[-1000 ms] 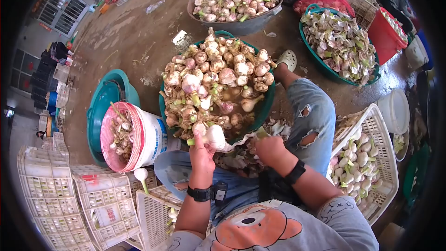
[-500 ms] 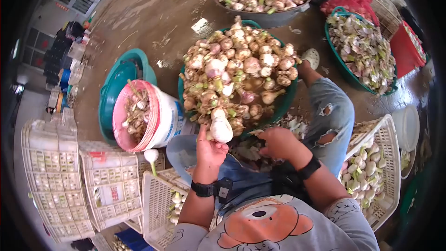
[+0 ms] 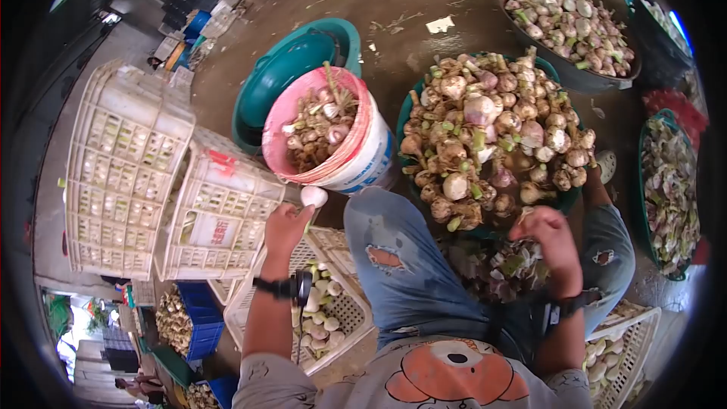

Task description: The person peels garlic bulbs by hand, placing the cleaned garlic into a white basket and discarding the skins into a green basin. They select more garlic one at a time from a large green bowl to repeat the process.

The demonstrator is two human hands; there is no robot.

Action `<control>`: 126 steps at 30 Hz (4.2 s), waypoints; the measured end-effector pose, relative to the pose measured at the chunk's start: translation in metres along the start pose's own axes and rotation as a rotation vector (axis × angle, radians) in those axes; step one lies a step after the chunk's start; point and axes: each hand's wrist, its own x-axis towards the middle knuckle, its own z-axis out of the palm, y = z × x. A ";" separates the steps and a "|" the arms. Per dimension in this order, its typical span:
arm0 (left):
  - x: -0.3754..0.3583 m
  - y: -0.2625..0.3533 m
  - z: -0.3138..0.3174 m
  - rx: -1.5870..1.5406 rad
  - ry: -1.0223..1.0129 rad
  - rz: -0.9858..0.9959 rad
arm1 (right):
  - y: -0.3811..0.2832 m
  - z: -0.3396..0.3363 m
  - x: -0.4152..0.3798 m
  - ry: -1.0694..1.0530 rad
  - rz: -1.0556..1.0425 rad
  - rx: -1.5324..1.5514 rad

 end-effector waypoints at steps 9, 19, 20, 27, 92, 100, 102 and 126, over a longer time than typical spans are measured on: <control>0.042 -0.047 0.073 -0.003 -0.067 0.277 | 0.044 -0.026 0.011 0.142 0.178 -1.130; -0.100 -0.047 -0.089 0.134 -0.350 0.168 | 0.198 -0.073 0.114 0.144 0.401 -1.589; -0.097 -0.030 -0.077 -0.095 -0.317 0.223 | 0.192 -0.070 0.111 0.099 0.453 -1.507; -0.132 0.232 0.073 -1.110 -1.264 0.068 | 0.087 -0.056 0.037 0.140 0.209 -0.481; -0.051 -0.079 -0.075 -0.788 -0.115 0.029 | 0.119 -0.034 0.081 0.139 0.310 -1.174; -0.096 0.182 -0.021 -1.560 -0.703 0.202 | 0.147 -0.027 0.073 0.350 0.310 -0.970; -0.093 0.220 0.041 -1.422 -0.914 0.062 | 0.127 -0.024 0.066 0.473 0.235 -0.857; -0.137 0.274 0.146 -1.460 -1.248 0.063 | 0.049 0.012 -0.028 0.119 0.318 0.767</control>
